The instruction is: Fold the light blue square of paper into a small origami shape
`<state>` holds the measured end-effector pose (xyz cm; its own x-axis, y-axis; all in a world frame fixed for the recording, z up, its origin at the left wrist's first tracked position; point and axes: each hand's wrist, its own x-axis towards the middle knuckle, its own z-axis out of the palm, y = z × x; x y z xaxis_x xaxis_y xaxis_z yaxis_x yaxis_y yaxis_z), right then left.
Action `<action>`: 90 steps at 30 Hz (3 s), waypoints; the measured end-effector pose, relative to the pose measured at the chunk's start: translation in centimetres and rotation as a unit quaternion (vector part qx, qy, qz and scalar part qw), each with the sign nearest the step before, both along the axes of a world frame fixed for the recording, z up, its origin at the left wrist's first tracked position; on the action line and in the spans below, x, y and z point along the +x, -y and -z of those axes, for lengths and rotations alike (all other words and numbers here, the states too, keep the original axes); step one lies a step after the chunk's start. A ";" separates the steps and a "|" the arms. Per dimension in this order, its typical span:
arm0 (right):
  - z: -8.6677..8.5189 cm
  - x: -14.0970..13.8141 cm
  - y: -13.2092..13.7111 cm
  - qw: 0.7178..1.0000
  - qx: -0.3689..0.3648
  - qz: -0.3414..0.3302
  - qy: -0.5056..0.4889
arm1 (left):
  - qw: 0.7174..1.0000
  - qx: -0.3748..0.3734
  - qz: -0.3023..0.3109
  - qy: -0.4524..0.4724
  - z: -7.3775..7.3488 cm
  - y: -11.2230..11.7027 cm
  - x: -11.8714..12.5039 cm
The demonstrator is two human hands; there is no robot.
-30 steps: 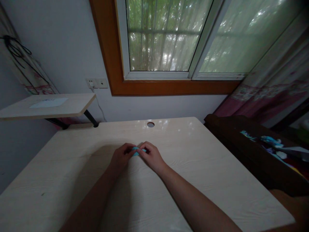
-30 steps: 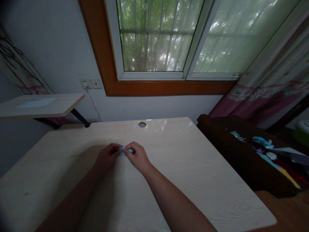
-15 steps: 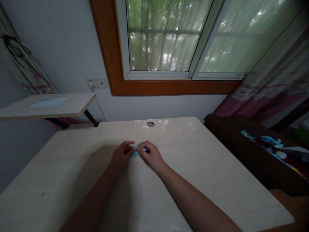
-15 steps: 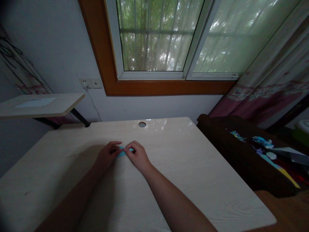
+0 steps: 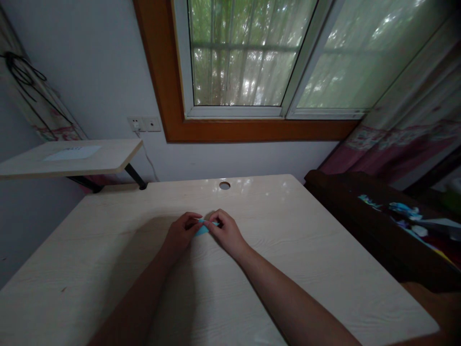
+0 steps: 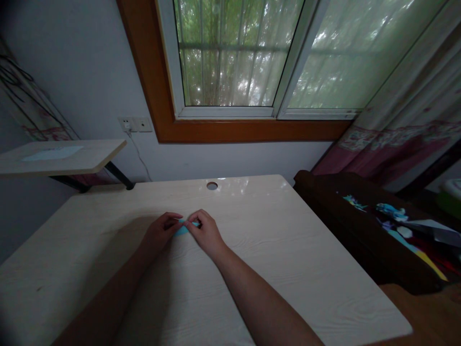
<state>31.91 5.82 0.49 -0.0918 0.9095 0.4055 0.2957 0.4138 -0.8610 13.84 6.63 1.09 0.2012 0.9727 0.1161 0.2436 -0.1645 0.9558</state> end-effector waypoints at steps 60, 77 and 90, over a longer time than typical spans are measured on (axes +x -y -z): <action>0.4 0.2 -0.4 0.972 -0.173 -0.048 -0.154 | 0.999 0.001 -0.025 0.048 0.0 -0.1 0.0; 0.4 0.3 -0.7 0.951 -0.203 -0.087 -0.218 | 0.999 0.010 -0.022 0.034 -0.1 0.2 0.0; 0.1 0.5 -0.7 0.944 -0.210 -0.090 -0.239 | 0.997 -0.026 -0.012 0.078 -0.1 0.1 0.0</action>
